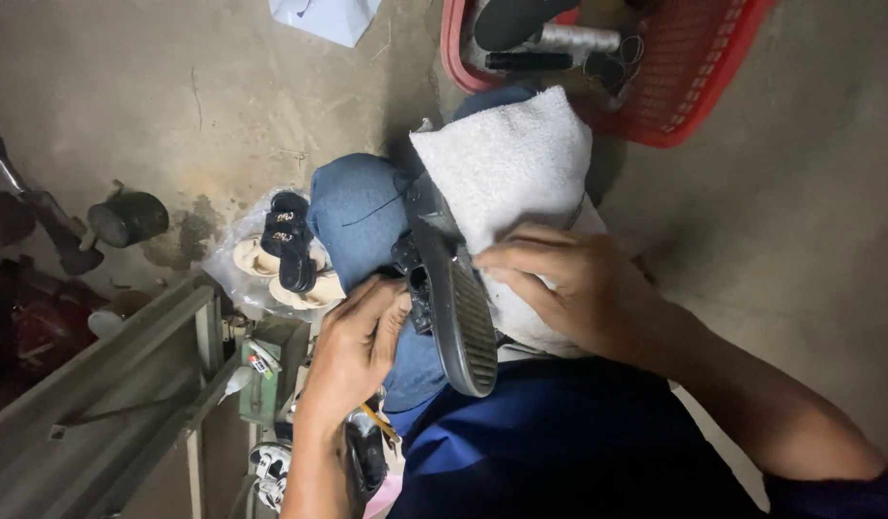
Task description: The person is sewing a black shoe with a needle and thread. They hold the shoe on their lap, which is covered by a white cloth, and repeatedly push the needle through the shoe's upper part while pulling the thread tight.
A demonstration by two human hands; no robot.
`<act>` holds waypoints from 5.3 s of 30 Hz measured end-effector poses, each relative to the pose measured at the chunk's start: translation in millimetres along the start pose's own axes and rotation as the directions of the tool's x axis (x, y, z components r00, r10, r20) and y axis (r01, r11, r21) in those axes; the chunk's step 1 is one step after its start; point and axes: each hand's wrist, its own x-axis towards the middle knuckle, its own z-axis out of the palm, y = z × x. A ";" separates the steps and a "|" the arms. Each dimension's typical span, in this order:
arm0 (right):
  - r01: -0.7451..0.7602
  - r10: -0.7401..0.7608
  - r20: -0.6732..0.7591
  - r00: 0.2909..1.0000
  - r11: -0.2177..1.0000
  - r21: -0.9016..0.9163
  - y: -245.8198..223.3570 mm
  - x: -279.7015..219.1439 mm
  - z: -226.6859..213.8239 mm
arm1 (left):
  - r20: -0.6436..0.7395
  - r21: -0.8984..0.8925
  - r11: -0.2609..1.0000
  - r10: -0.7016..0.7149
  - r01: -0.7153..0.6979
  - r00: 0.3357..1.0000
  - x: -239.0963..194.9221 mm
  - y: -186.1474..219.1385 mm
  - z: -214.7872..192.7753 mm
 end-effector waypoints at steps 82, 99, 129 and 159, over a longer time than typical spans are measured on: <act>0.267 -0.254 0.089 0.963 0.868 -0.418 22.8 -17.4 18.8 | -0.079 -0.190 0.926 -0.345 0.325 0.935 -97.1 -45.0 3.0; 0.341 -0.270 0.209 0.940 0.764 -0.548 -38.5 -24.1 65.2 | -0.162 -0.126 0.947 -0.315 0.297 0.935 -72.9 -33.5 20.0; 0.166 -0.395 -0.186 0.900 0.704 -0.690 -4.1 -37.5 36.1 | -0.069 -0.143 0.989 -0.047 0.037 0.996 -27.7 6.0 42.2; 0.197 -0.391 -0.219 0.894 0.782 -0.591 15.5 -37.9 43.1 | -0.017 -0.197 0.975 -0.109 0.104 0.994 -31.5 21.3 49.6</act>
